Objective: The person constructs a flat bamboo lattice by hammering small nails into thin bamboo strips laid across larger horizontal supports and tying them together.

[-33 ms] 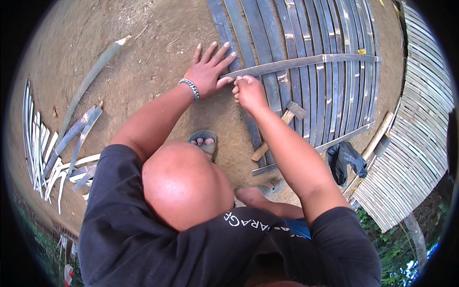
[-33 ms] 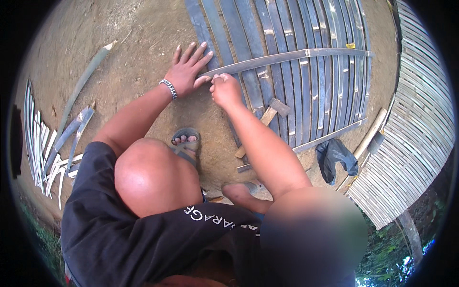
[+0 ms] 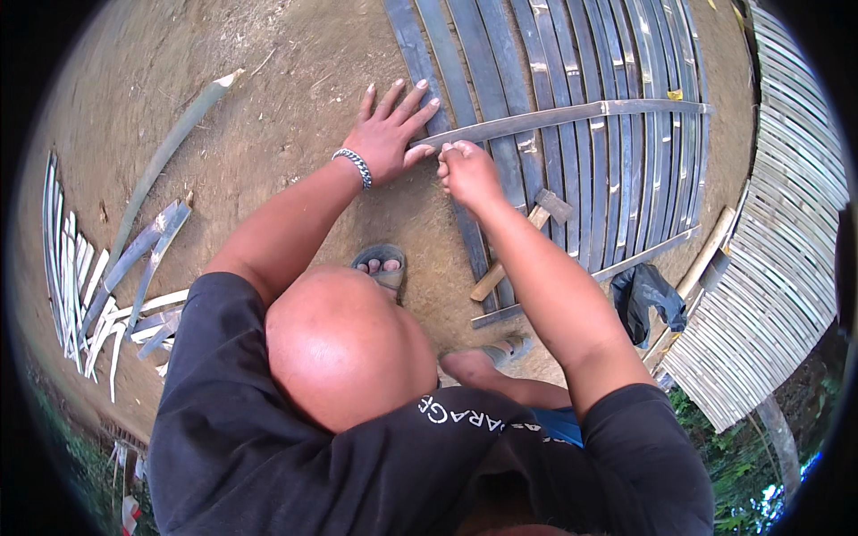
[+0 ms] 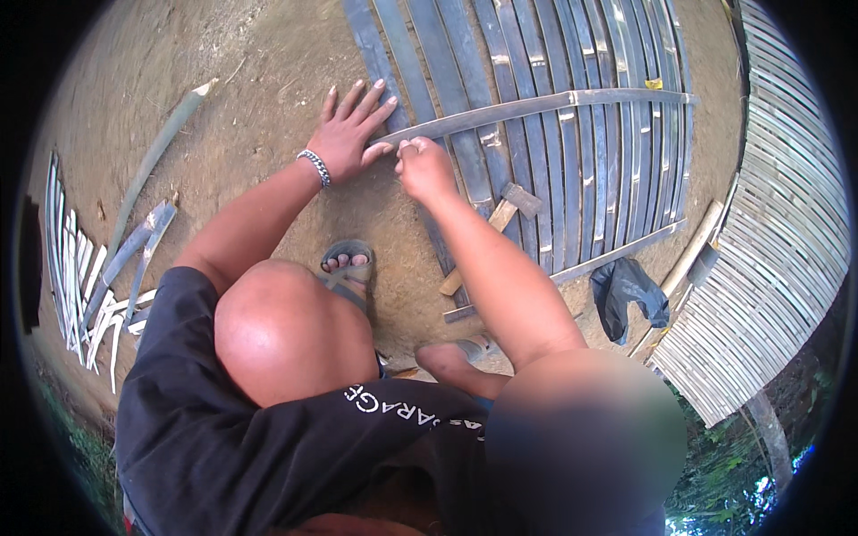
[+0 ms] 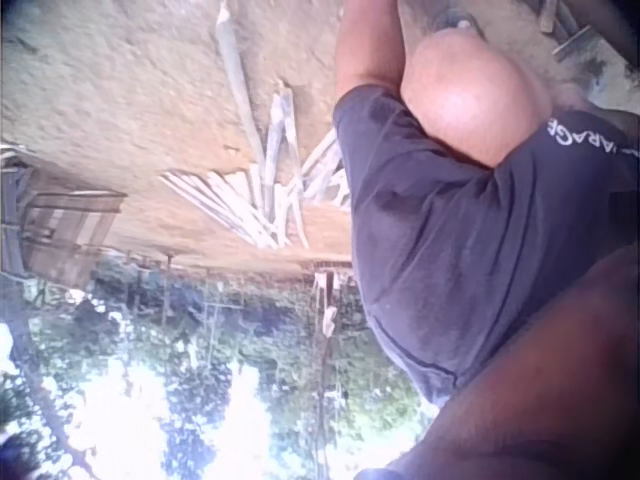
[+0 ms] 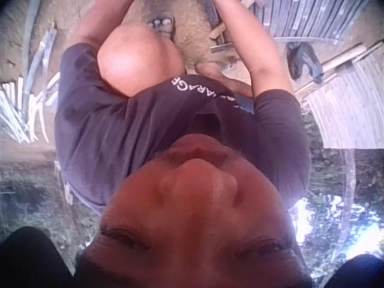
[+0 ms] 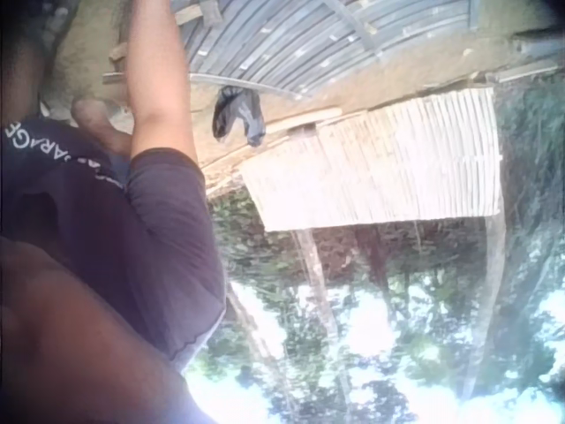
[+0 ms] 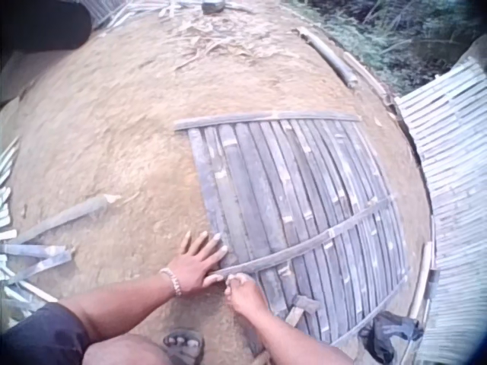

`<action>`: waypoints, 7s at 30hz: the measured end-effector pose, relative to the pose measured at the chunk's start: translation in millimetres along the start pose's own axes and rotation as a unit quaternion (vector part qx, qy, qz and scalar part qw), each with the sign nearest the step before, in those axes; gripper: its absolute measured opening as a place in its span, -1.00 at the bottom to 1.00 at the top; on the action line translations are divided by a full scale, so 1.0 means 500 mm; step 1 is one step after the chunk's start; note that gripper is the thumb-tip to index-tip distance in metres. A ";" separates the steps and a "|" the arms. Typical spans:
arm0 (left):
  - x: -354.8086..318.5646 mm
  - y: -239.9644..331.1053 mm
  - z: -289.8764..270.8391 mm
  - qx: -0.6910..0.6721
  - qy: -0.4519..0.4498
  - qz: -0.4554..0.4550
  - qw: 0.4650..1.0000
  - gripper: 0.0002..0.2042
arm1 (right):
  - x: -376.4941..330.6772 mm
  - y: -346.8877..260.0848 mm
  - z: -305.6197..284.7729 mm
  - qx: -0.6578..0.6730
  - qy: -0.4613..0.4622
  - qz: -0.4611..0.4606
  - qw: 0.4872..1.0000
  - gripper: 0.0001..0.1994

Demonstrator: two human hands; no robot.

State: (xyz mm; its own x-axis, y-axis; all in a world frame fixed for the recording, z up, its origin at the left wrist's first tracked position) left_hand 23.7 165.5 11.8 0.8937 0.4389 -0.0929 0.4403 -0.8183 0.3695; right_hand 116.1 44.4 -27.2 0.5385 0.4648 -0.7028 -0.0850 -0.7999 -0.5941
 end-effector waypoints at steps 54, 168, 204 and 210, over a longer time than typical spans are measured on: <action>0.014 0.014 0.005 0.032 -0.011 0.015 0.999 -0.24 | -0.055 -0.022 0.002 -0.016 0.206 0.044 0.977 -0.65; 0.001 -0.001 0.006 0.015 -0.014 0.002 1.000 -0.26 | 0.000 -0.123 -0.046 -0.311 -0.012 -0.213 0.926 -0.66; 0.007 0.006 0.003 0.016 -0.023 -0.002 1.000 -0.26 | -0.033 -0.061 -0.035 -0.090 0.131 -0.097 0.983 -0.68; 0.004 -0.006 0.009 0.028 -0.027 -0.004 0.999 -0.27 | -0.051 -0.159 -0.067 -0.102 -0.029 -0.249 0.963 -0.67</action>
State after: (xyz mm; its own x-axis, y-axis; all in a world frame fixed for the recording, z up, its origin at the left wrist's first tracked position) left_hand 24.7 167.0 6.5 0.8932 0.4251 -0.1464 0.4494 -0.8351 0.3172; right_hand 137.5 83.3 50.9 0.4223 0.8251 -0.3753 0.3416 -0.5284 -0.7772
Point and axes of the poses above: each hand's wrist, its own x-axis towards the middle knuckle, its own z-axis out of the palm, y = z × x, the point moved 10 cm from there along x, towards the middle knuckle, and after that the axes turned 8 degrees about y, right-handed, at the moved point
